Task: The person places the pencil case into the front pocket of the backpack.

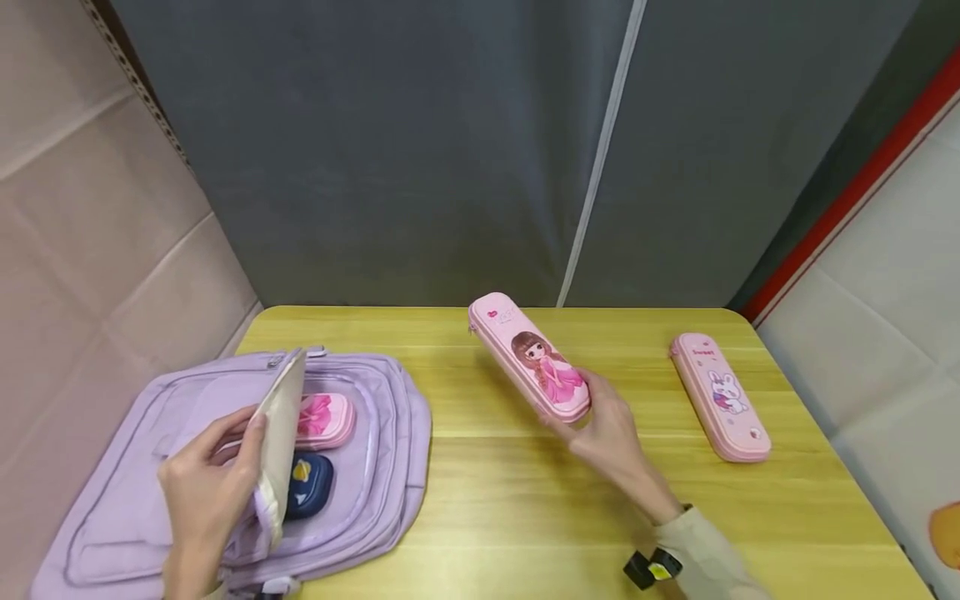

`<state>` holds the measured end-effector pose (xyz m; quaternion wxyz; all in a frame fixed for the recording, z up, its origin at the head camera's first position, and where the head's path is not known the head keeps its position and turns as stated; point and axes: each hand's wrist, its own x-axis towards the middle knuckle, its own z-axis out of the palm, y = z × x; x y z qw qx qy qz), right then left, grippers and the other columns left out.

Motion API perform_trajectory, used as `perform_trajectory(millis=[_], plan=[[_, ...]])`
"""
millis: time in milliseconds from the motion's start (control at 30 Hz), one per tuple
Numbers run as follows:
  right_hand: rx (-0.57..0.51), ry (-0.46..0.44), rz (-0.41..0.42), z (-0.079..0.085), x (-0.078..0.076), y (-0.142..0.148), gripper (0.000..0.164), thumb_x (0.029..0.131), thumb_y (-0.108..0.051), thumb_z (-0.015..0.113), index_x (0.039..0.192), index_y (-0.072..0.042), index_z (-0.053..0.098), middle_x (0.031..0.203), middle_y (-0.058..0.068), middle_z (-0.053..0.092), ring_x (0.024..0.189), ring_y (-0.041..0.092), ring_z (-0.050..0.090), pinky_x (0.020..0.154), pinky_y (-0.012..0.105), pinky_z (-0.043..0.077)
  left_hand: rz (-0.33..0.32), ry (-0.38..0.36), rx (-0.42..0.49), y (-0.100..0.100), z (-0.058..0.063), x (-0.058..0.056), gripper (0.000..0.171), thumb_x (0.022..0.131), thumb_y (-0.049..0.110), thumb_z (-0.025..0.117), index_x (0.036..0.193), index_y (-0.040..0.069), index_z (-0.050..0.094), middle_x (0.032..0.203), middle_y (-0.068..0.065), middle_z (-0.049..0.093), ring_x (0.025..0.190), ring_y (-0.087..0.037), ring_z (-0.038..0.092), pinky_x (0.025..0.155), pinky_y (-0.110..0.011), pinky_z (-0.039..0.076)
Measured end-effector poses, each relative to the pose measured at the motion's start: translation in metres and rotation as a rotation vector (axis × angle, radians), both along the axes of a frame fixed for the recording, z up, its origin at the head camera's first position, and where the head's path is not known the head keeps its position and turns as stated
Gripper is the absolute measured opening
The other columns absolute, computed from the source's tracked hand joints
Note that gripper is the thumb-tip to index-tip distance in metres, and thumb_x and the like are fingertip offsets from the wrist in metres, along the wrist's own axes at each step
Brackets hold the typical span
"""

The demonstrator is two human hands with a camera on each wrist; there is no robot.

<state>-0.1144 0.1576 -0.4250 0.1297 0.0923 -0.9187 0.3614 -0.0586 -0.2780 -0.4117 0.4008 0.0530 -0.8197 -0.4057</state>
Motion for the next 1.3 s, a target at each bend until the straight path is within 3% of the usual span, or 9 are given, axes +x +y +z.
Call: perform_trajectory(millis=[167,333,433,567,667,933,1133,1300], plan=[[-0.015,-0.003,0.067,0.005,0.001,-0.017,0.082,0.075,-0.033,0.088,0.139,0.004,0.052,0.13,0.023,0.064,0.119,0.04,0.062,0.105,0.057,0.052,0.005,0.009,-0.022,0.0,0.0,-0.001,0.017,0.085,0.001,0.077,0.101,-0.001,0.079,0.08,-0.01,0.078,0.071,0.02,0.062,0.068,0.0,0.053],[-0.039,-0.028,0.15,0.009,0.002,-0.036,0.082,0.073,-0.03,0.09,0.138,0.002,0.052,0.129,0.019,0.065,0.116,0.034,0.064,0.101,0.052,0.056,-0.016,0.022,-0.008,0.001,0.001,-0.003,0.017,0.084,-0.001,0.077,0.101,-0.002,0.079,0.087,0.029,0.07,0.073,0.02,0.063,0.068,0.0,0.053],[-0.045,-0.039,0.198,0.011,0.003,-0.047,0.083,0.072,-0.03,0.091,0.138,0.001,0.053,0.127,0.017,0.065,0.115,0.032,0.065,0.1,0.05,0.057,-0.023,0.021,-0.004,0.002,0.001,-0.004,0.017,0.085,-0.001,0.076,0.102,-0.004,0.078,0.089,0.041,0.061,0.073,0.02,0.062,0.068,0.0,0.053],[-0.05,-0.039,0.261,0.01,0.005,-0.06,0.084,0.071,-0.032,0.092,0.138,0.001,0.053,0.126,0.014,0.066,0.114,0.03,0.065,0.1,0.049,0.057,-0.007,-0.004,-0.015,0.003,0.001,-0.003,0.017,0.086,0.0,0.075,0.102,-0.004,0.078,0.083,0.011,0.077,0.071,0.02,0.062,0.068,-0.001,0.054],[-0.061,-0.035,0.305,0.006,0.007,-0.068,0.084,0.069,-0.031,0.092,0.137,0.001,0.054,0.126,0.014,0.066,0.115,0.03,0.065,0.102,0.05,0.056,0.0,-0.016,-0.025,0.003,0.001,-0.003,0.017,0.086,0.001,0.075,0.102,-0.004,0.078,0.081,-0.018,0.077,0.071,0.02,0.062,0.068,-0.001,0.054],[-0.077,-0.08,0.449,-0.003,0.014,-0.09,0.086,0.07,-0.029,0.092,0.14,0.0,0.051,0.133,0.012,0.063,0.122,0.028,0.062,0.108,0.051,0.053,-0.006,-0.004,-0.043,0.001,0.002,-0.001,0.017,0.085,0.0,0.075,0.102,-0.003,0.078,0.08,-0.018,0.076,0.071,0.021,0.061,0.068,-0.001,0.054],[-0.089,-0.092,0.51,-0.01,0.019,-0.103,0.085,0.071,-0.029,0.091,0.141,-0.001,0.052,0.135,0.012,0.063,0.124,0.026,0.061,0.11,0.048,0.052,0.003,0.007,-0.045,0.0,0.003,0.002,0.017,0.086,0.001,0.075,0.102,-0.003,0.078,0.08,-0.016,0.077,0.071,0.021,0.061,0.067,0.0,0.053],[-0.115,-0.158,0.549,-0.019,0.021,-0.111,0.085,0.073,-0.03,0.09,0.143,-0.003,0.05,0.137,0.01,0.062,0.126,0.025,0.06,0.112,0.046,0.05,0.02,-0.007,-0.001,-0.001,0.005,0.005,0.017,0.087,0.0,0.075,0.102,-0.003,0.078,0.078,-0.001,0.078,0.07,0.02,0.063,0.065,-0.001,0.053]])
